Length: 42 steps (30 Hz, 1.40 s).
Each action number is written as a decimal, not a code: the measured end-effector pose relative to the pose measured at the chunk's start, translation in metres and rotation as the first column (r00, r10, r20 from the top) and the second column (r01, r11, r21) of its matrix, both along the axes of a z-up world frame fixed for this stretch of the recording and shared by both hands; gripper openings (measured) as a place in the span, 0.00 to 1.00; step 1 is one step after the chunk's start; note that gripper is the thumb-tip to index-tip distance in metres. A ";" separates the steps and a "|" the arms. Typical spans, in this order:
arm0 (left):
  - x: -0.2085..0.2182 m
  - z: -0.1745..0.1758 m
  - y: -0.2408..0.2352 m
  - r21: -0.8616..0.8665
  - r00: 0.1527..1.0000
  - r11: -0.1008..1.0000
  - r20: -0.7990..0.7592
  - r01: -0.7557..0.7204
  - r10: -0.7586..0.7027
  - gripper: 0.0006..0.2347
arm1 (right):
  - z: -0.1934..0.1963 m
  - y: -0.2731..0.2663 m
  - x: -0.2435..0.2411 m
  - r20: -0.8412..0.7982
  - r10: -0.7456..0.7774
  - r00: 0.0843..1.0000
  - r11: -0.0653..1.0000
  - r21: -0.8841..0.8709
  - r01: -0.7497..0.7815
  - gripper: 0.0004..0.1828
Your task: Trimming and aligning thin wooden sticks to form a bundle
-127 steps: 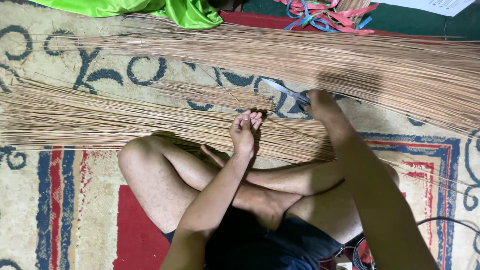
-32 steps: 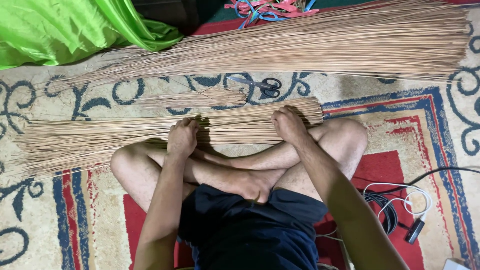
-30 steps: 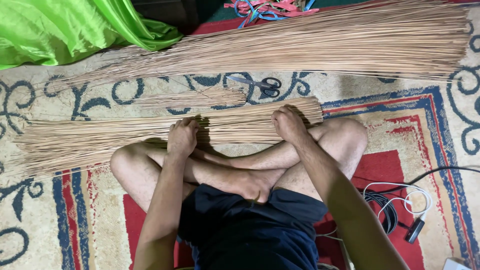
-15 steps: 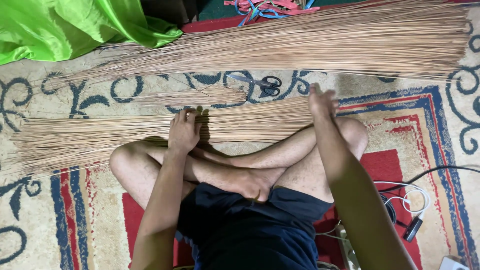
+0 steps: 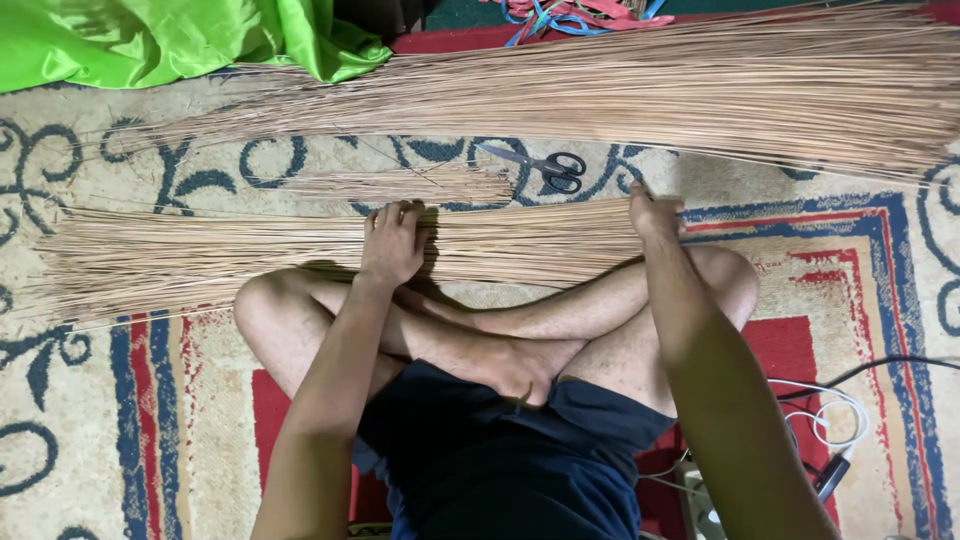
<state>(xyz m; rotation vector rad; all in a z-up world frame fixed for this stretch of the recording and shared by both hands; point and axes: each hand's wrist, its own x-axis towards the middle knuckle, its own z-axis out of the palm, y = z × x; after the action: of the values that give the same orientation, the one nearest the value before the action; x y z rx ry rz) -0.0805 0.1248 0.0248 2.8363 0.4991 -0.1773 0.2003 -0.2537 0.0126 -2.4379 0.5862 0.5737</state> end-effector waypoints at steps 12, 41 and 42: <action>0.028 0.000 -0.002 0.079 0.992 0.997 -0.129 0.012 -0.002 0.16 | 0.016 0.165 -0.092 0.634 0.716 0.291 0.575 -0.300 -0.761 0.07; 0.028 -0.012 0.005 -0.155 0.991 0.979 -0.003 -0.131 0.132 0.14 | -0.007 0.270 -0.084 0.476 0.879 -0.014 0.241 -0.471 -0.848 0.05; 0.028 -0.011 0.006 -0.149 0.991 0.980 0.003 -0.133 0.135 0.14 | -0.005 0.267 -0.082 0.473 0.880 -0.041 0.229 -0.498 -0.837 0.05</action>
<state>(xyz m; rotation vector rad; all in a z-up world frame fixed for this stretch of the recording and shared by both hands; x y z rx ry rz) -0.0527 0.1308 0.0136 2.6467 0.6436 -0.1626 0.1183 0.0137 0.0078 -2.4969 -1.4941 -0.0564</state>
